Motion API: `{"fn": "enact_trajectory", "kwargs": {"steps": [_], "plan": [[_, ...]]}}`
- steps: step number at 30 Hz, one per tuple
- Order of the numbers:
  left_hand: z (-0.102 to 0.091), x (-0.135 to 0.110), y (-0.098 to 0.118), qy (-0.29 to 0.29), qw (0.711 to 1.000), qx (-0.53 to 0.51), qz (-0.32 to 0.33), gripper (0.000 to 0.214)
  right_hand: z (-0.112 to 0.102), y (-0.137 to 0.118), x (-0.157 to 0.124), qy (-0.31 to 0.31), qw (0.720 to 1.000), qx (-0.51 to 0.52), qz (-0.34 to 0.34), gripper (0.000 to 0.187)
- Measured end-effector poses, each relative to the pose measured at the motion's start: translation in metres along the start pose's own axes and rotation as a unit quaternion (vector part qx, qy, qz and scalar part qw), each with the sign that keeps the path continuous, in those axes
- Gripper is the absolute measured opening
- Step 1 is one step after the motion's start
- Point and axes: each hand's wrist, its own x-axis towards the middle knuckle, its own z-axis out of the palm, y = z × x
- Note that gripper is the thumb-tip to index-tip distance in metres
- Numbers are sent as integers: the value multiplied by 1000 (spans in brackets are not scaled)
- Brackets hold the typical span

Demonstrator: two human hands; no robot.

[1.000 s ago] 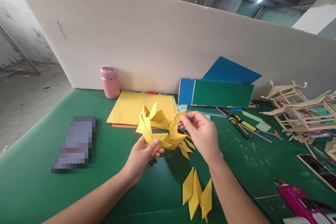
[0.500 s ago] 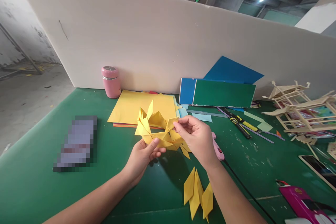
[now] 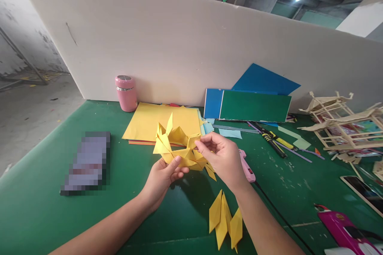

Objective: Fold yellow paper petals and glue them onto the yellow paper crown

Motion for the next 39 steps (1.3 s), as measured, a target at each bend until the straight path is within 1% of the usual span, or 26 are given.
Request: {"fn": "enact_trajectory", "kwargs": {"steps": [7, 14, 21, 26, 39], "plan": [[-1, 0, -1, -1, 1000, 9, 4, 26, 0, -1, 0, -6, 1000, -4, -1, 16], [1, 0, 0, -3, 1000, -3, 5, 26, 0, -3, -1, -10, 1000, -5, -7, 16], [-1, -1, -2, -8, 1000, 0, 10, 29, 0, -2, 0, -15, 1000, 3, 5, 19], [1, 0, -3, -6, 1000, -4, 6, 26, 0, -1, 0, -17, 1000, 8, 6, 18], [2, -2, 0, -6, 1000, -17, 7, 28, 0, -2, -1, -22, 1000, 17, 11, 18]]}}
